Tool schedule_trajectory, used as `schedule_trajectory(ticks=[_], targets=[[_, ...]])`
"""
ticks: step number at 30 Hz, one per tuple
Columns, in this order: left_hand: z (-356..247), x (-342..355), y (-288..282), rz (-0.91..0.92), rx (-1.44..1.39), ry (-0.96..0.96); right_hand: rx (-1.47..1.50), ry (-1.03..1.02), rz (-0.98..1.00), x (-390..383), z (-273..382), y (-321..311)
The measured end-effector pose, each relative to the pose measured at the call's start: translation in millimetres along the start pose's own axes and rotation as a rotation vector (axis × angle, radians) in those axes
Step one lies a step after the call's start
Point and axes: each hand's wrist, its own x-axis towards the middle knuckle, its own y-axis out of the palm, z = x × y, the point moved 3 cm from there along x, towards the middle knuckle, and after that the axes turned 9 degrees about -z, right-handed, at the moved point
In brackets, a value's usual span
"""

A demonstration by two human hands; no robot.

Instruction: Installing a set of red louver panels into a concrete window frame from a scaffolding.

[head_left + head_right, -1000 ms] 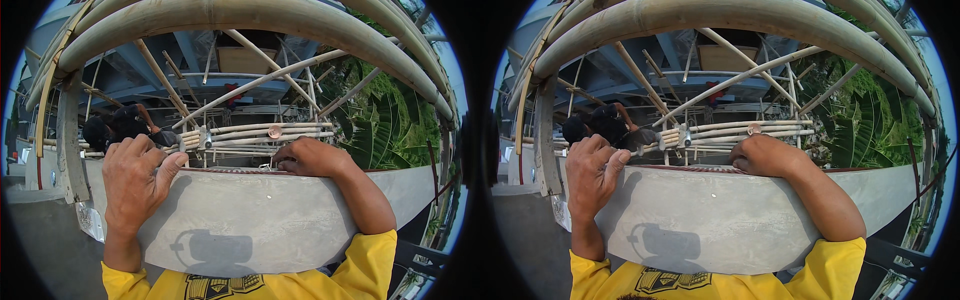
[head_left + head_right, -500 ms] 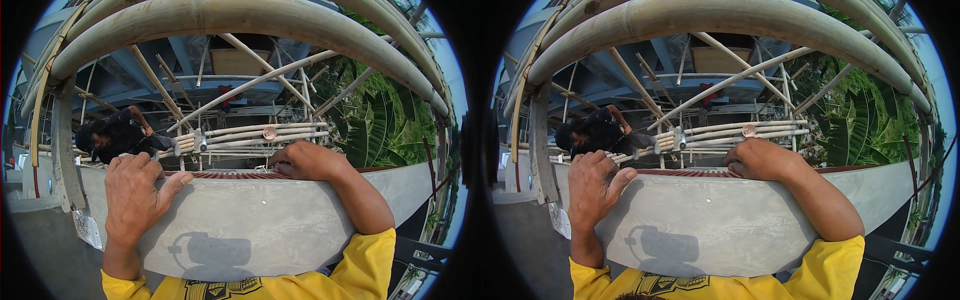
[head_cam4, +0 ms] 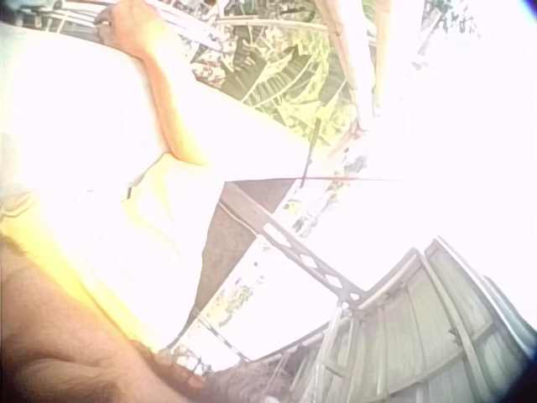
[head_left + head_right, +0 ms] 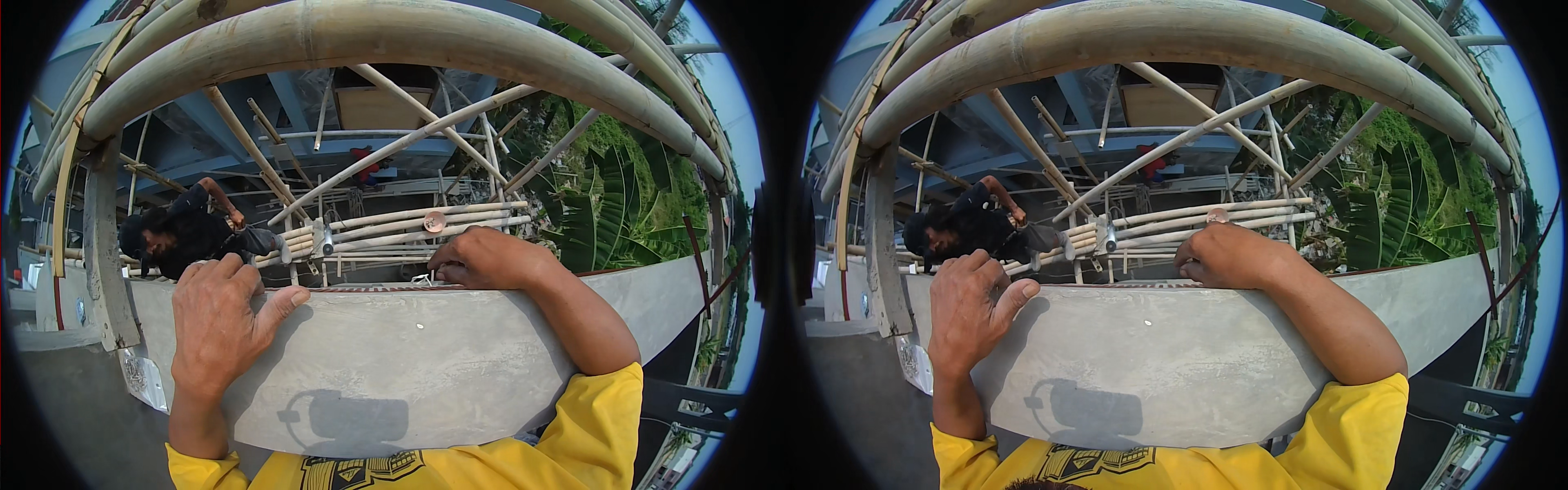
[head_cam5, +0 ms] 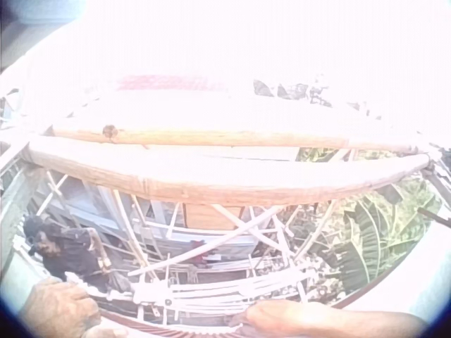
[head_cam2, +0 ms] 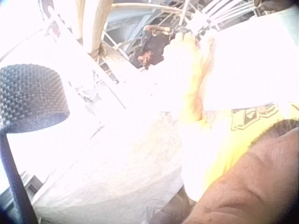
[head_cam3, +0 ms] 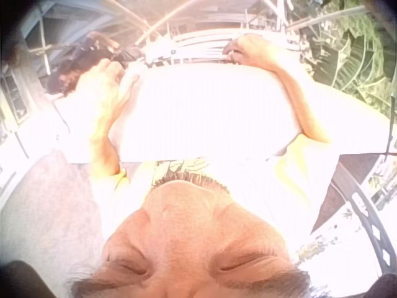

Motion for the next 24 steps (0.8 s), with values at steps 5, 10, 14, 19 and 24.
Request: schedule_trajectory(ticks=[5, 10, 14, 19, 24], targets=[[-1.0, -0.3, -1.2, -0.015, 0.009, 0.034, -0.021, -0.017, -0.007, -1.3, 2.9, -2.1], [-0.7, -0.5, -1.2, -0.018, 0.014, 0.047, 0.026, 0.031, -0.019, -1.2, 2.3, -0.8], [-0.2, -0.3, -0.8, -0.001, 0.021, 0.040, 0.026, 0.010, -0.030, -1.1, 1.3, -0.6], [0.4, -0.8, 0.1, 0.015, 0.017, 0.014, 0.038, 0.006, -0.036, -1.7, 1.4, -1.3], [1.4, -0.4, -0.3, 0.052, -0.012, -0.011, -0.028, -0.020, -0.012, -1.2, 2.8, -3.5]])
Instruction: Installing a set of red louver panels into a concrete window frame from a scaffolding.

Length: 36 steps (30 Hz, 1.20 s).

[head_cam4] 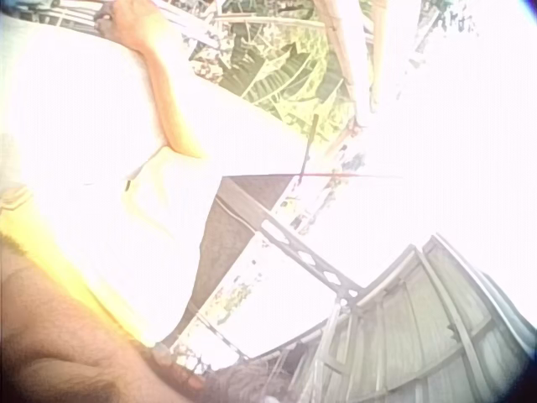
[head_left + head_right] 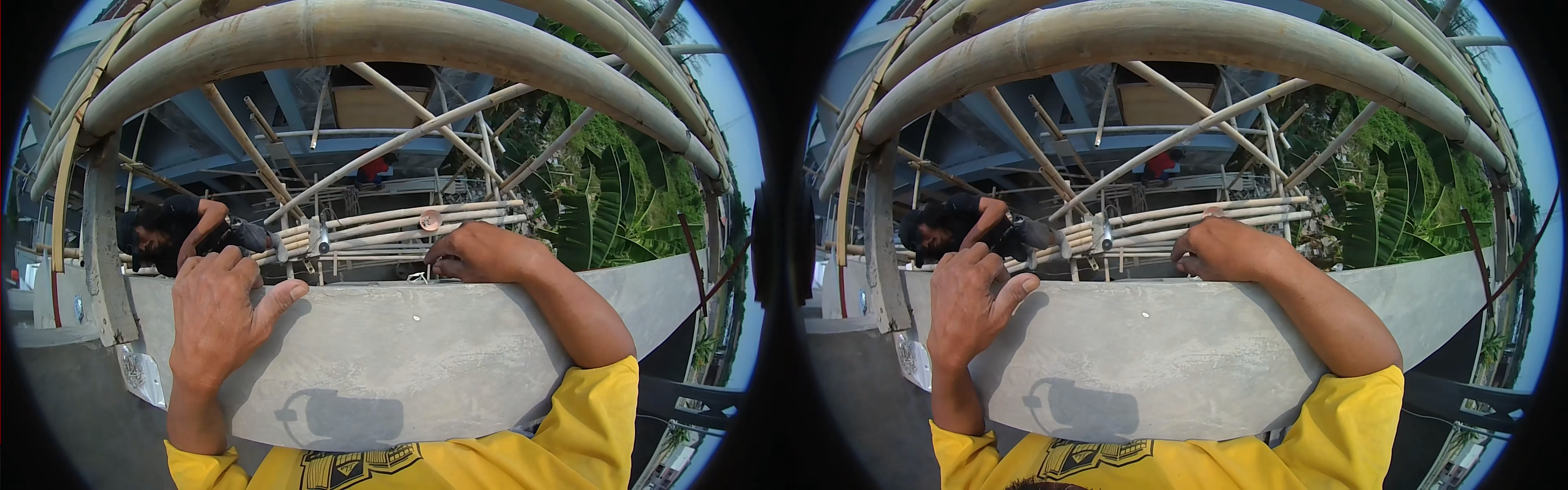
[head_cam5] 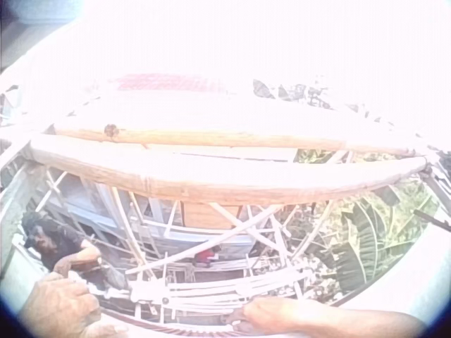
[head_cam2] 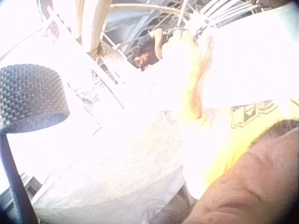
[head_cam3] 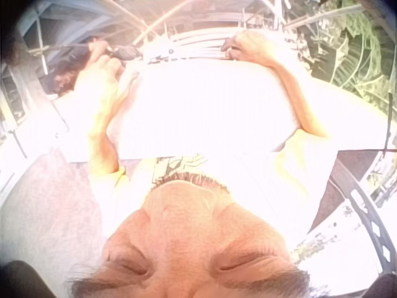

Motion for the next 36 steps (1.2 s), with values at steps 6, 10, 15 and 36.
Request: schedule_trajectory(ticks=[6, 10, 15, 36], targets=[[1.1, -0.8, 2.1, -0.028, 0.001, 0.017, -0.001, -0.020, -0.014, 0.2, 0.0, 0.1], [1.0, -1.1, 1.2, 0.035, -0.009, -0.036, 0.016, -0.009, -0.017, -0.1, -1.0, 0.8], [1.9, -0.9, 1.9, 0.047, -0.005, -0.036, 0.014, -0.009, -0.010, 0.4, -0.3, -0.3], [1.6, -0.2, 0.0, 0.061, -0.011, -0.039, 0.013, -0.040, -0.021, 1.3, -4.4, 3.9]])
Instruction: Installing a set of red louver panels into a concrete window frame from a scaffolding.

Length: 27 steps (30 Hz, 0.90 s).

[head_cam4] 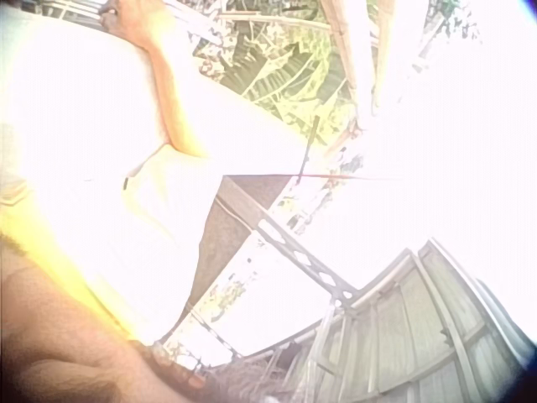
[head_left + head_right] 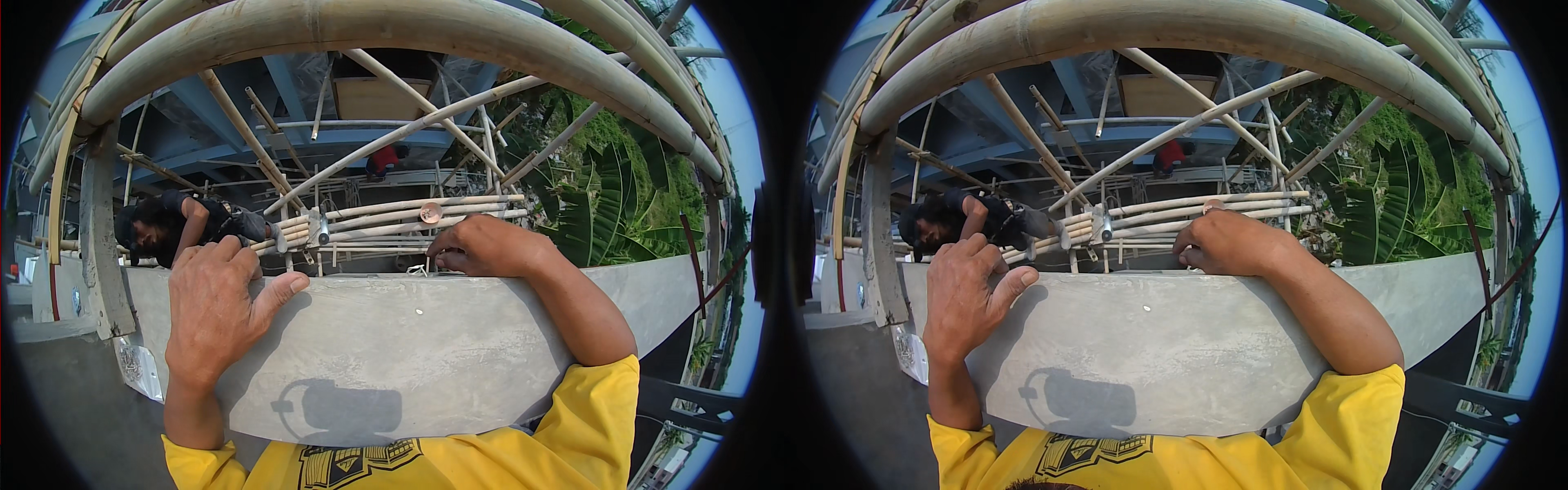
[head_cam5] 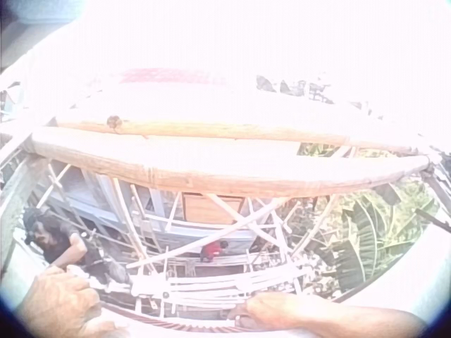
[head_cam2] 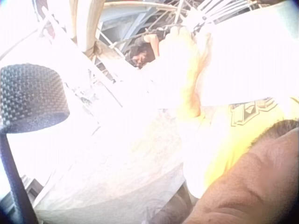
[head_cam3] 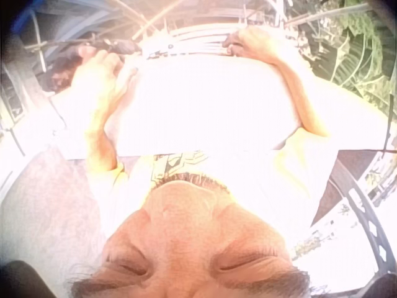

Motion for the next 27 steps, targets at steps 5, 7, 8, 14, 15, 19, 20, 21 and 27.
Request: schedule_trajectory(ticks=[5, 7, 8, 14, 15, 19, 20, 21, 27], targets=[[-0.1, -0.8, 1.1, -0.017, -0.005, 0.002, -0.001, -0.018, -0.009, -0.3, -0.2, 0.1], [-0.5, -0.9, -0.1, 0.000, -0.002, -0.003, -0.001, -0.015, -0.008, -0.5, -0.1, 0.2], [-0.5, -0.9, 0.4, -0.001, -0.002, -0.004, 0.000, -0.009, -0.008, -0.6, 0.0, 0.2], [-2.1, -0.7, 0.2, -0.096, 0.023, 0.078, -0.013, -0.027, -0.019, -0.3, -1.9, 1.5], [-1.9, -0.7, 0.6, -0.099, 0.020, 0.076, -0.013, -0.027, -0.018, -0.5, -2.6, 1.8], [-2.0, -0.8, 0.2, -0.104, 0.015, 0.078, -0.009, -0.010, -0.020, -1.1, -1.2, 1.0], [-2.2, -0.6, 0.1, -0.104, 0.015, 0.078, -0.008, 0.004, -0.018, -1.3, -1.1, 0.8], [-2.3, -0.3, 0.0, -0.099, 0.017, 0.077, -0.008, 0.004, -0.018, -1.0, -0.7, 0.4], [-2.0, -0.4, -0.1, -0.102, 0.024, 0.090, -0.032, -0.003, -0.017, -0.8, -0.9, 0.9]])
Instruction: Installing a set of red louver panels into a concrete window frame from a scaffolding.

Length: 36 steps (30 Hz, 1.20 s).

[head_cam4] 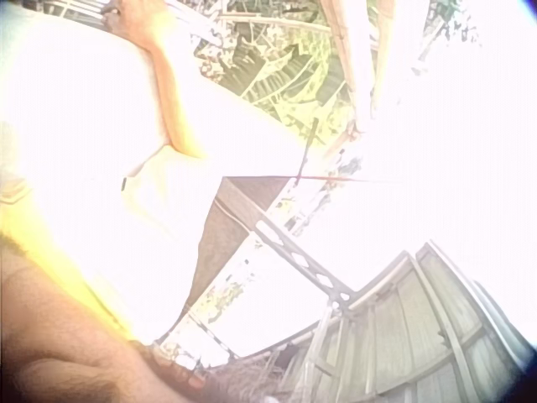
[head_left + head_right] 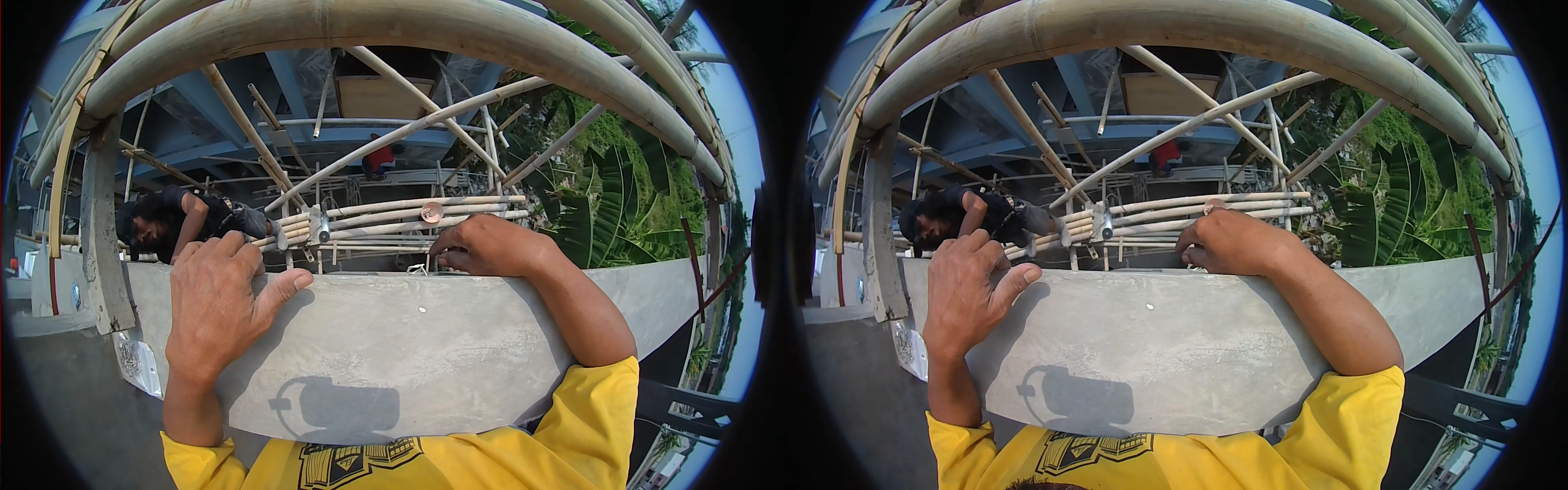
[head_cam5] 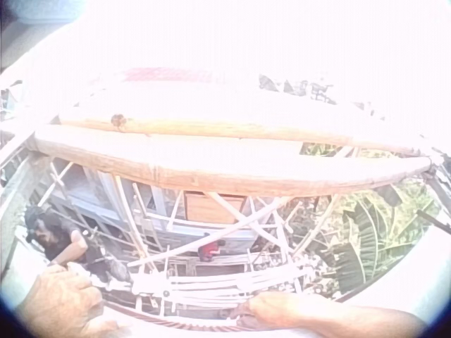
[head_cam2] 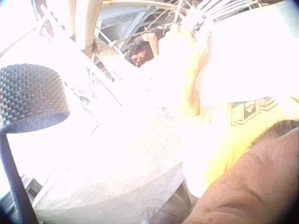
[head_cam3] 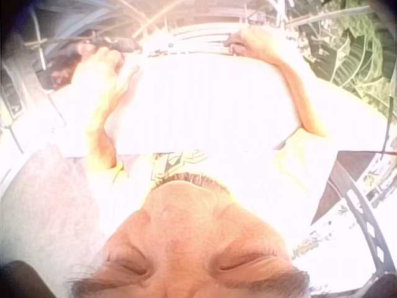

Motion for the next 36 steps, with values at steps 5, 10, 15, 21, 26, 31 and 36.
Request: schedule_trajectory(ticks=[5, 10, 15, 21, 26, 31, 36], targets=[[0.3, -0.6, 0.5, 0.010, 0.015, -0.015, 0.030, 0.004, 0.006, 0.5, -0.5, 1.4], [0.9, -0.4, -0.2, -0.004, -0.001, 0.017, 0.028, 0.019, 0.010, 0.2, 1.3, 0.4], [0.3, -0.8, 0.9, -0.014, 0.003, 0.004, 0.047, 0.146, 0.088, -1.0, 4.9, -4.0], [0.1, 0.0, 0.1, 0.015, -0.001, -0.003, 0.027, 0.031, 0.011, -0.5, 1.6, -1.3], [1.6, -1.7, 0.8, 0.075, -0.034, -0.069, 0.028, -0.009, 0.011, 0.7, 1.6, -0.6], [0.8, -0.5, -0.4, 0.097, -0.025, -0.074, 0.018, -0.009, 0.011, -0.3, 1.9, -1.9], [0.5, -0.8, 0.5, 0.077, -0.036, -0.067, 0.032, 0.008, 0.008, -1.4, 2.0, -3.3]])
